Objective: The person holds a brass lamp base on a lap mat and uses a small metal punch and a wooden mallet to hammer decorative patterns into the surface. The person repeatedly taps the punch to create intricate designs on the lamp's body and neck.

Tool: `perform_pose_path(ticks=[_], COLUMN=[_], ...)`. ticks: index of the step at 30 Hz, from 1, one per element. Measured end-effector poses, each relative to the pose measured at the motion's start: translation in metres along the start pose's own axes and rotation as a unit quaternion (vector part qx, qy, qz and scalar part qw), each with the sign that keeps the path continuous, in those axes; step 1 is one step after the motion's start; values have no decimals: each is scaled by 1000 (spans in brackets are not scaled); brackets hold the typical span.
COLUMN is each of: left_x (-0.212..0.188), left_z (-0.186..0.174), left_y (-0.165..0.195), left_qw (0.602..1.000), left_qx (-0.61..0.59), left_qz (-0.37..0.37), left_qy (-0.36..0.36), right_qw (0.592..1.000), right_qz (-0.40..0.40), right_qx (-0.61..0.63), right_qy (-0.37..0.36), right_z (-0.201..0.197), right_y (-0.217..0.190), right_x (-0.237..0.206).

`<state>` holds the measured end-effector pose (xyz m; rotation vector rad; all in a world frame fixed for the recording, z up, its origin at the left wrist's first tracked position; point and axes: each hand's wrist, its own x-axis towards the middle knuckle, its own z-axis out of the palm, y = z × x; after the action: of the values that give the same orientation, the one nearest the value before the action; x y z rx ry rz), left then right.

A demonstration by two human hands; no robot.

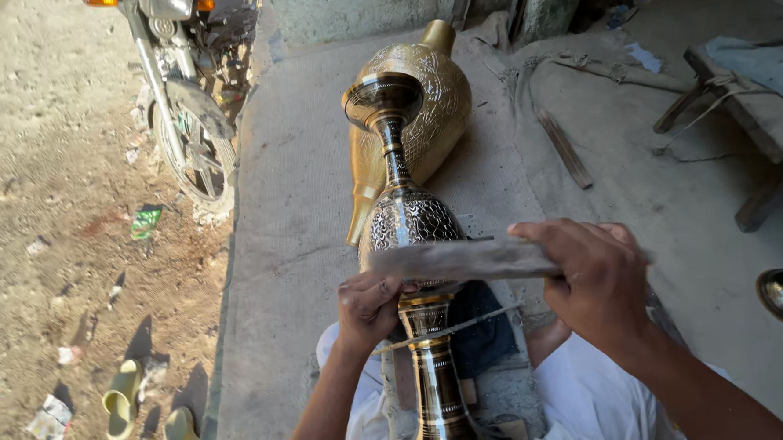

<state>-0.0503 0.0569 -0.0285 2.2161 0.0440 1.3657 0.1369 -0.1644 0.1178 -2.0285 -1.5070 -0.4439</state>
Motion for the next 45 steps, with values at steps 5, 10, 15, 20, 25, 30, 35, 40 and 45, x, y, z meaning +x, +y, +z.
perform_pose_path(ticks=[5,10,15,20,25,30,35,40,45], left_x=[10,12,11,11,11,8,4,-2,-7], left_z=[1,-5,-5,-3,-3,-4,-1,-1,1], left_y=[2,6,5,2,1,4,3,-3,-5], left_qw=[999,999,994,997,998,993,997,998,995], left_qx=[-23,-40,-102,-66,-52,-104,-68,-42,-52], left_qz=[-20,-23,-19,-6,-9,-20,-30,-27,-52], left_qy=[22,4,22,32,37,43,37,49,63], right_qw=[999,993,993,1000,999,999,1000,991,985], right_qz=[4,102,42,2,-3,18,-3,-52,-59], right_qx=[-54,52,114,-11,-41,38,18,-120,-161], right_qy=[1,-4,8,-3,1,9,1,-21,-31], right_z=[-2,-1,-2,-4,-1,0,-1,-1,-5], right_y=[-2,-7,-10,-9,-11,-13,-11,-12,-15], right_x=[8,14,18,21,21,19,19,21,22])
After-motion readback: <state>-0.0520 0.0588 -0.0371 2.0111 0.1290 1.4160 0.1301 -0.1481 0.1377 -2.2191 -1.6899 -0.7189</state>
